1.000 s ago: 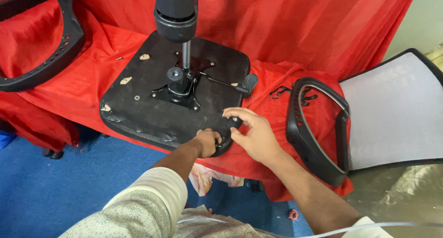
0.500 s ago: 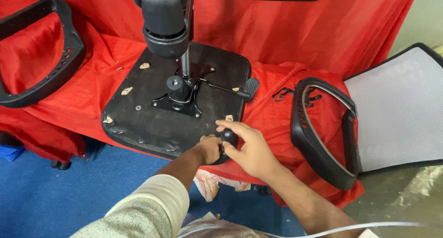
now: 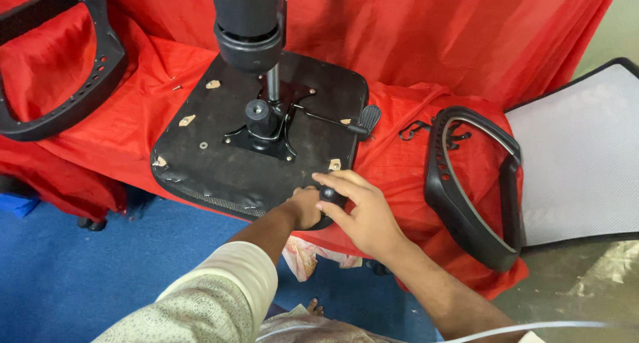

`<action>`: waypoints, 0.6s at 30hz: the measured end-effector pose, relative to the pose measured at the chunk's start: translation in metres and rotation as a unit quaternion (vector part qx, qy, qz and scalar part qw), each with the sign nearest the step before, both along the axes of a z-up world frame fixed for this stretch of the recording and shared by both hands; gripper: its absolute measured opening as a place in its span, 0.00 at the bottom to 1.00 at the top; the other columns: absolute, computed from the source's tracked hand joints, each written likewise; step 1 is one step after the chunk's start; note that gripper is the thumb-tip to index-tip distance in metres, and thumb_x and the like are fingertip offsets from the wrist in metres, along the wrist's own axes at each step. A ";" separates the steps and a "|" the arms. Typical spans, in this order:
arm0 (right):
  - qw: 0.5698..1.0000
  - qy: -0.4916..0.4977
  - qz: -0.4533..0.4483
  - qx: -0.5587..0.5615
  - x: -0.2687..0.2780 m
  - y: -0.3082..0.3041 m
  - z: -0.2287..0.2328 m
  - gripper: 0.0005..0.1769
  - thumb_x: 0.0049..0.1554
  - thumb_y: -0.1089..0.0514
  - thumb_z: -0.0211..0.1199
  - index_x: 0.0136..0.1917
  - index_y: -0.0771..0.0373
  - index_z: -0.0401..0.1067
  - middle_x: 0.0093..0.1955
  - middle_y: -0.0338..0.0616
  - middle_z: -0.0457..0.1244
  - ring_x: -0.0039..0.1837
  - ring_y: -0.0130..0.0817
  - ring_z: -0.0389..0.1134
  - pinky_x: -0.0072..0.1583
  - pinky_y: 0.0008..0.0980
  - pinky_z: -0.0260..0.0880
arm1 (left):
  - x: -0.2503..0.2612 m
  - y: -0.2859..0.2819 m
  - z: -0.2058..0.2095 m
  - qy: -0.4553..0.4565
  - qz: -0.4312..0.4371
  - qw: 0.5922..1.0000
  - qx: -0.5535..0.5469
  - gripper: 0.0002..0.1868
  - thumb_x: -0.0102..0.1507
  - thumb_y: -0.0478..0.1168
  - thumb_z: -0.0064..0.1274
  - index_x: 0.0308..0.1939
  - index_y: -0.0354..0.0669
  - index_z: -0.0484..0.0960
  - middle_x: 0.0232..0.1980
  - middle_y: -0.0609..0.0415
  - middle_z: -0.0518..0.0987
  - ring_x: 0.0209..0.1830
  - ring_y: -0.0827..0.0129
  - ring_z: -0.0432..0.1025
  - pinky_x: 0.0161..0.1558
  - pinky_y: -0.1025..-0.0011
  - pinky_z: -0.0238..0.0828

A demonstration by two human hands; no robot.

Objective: The person uses a black T-handle Allen wrench to tighten screws on the underside of an office chair seat. The chair base and armrests are nearby on a red protective sheet. The person repeatedly inserts the wrench into screw holes and turns it clockwise to secure the seat to the gas lift mechanism.

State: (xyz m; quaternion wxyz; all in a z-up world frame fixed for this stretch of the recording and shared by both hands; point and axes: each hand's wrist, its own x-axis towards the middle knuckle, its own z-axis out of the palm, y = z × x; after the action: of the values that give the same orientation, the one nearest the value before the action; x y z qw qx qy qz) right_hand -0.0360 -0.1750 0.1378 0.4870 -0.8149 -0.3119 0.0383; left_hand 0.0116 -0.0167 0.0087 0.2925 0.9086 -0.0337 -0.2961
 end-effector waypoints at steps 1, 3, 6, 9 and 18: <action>1.000 -0.010 0.002 0.013 -0.001 0.002 0.000 0.23 0.55 0.63 0.65 0.64 0.65 0.72 0.60 0.48 0.67 0.61 0.40 0.70 0.63 0.33 0.68 | -0.001 -0.001 0.001 0.009 0.001 1.000 0.017 0.23 0.68 0.45 0.48 0.68 0.63 0.72 0.74 0.52 0.65 0.75 0.46 0.56 0.72 0.51 0.58; 0.999 -0.030 0.005 0.040 -0.002 0.005 -0.002 0.23 0.56 0.64 0.62 0.65 0.67 0.70 0.61 0.50 0.67 0.63 0.41 0.71 0.65 0.34 0.68 | -0.004 -0.003 0.003 0.000 0.007 1.000 0.020 0.26 0.66 0.41 0.47 0.69 0.67 0.71 0.75 0.56 0.63 0.76 0.47 0.55 0.72 0.50 0.57; 0.999 -0.027 0.006 0.021 -0.004 0.006 -0.006 0.21 0.54 0.66 0.59 0.62 0.68 0.71 0.61 0.49 0.66 0.65 0.42 0.70 0.67 0.36 0.67 | -0.008 -0.004 0.004 -0.004 0.000 1.000 0.020 0.28 0.66 0.39 0.45 0.70 0.68 0.70 0.77 0.58 0.60 0.76 0.47 0.55 0.71 0.50 0.57; 0.991 -0.129 -0.034 -0.006 -0.002 0.010 -0.011 0.18 0.56 0.63 0.65 0.59 0.69 0.70 0.63 0.54 0.62 0.70 0.49 0.63 0.69 0.39 0.63 | -0.006 -0.002 0.001 0.046 0.052 0.998 0.010 0.31 0.63 0.36 0.51 0.71 0.56 0.66 0.76 0.48 0.59 0.73 0.42 0.59 0.70 0.53 0.61; 0.994 -0.090 -0.046 -0.032 0.006 0.006 -0.006 0.22 0.55 0.60 0.69 0.62 0.62 0.75 0.63 0.49 0.65 0.66 0.43 0.68 0.65 0.34 0.67 | -0.007 -0.004 -0.007 -0.023 -0.019 0.999 0.031 0.25 0.60 0.36 0.55 0.62 0.53 0.78 0.72 0.53 0.67 0.75 0.49 0.57 0.70 0.55 0.60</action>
State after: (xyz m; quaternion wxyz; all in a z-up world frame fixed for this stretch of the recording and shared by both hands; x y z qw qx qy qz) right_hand -0.0301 -0.1693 0.1314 0.4321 -0.8437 -0.3149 -0.0477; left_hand 0.0043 -0.0204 0.0015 0.2582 0.9228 -0.0480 -0.2818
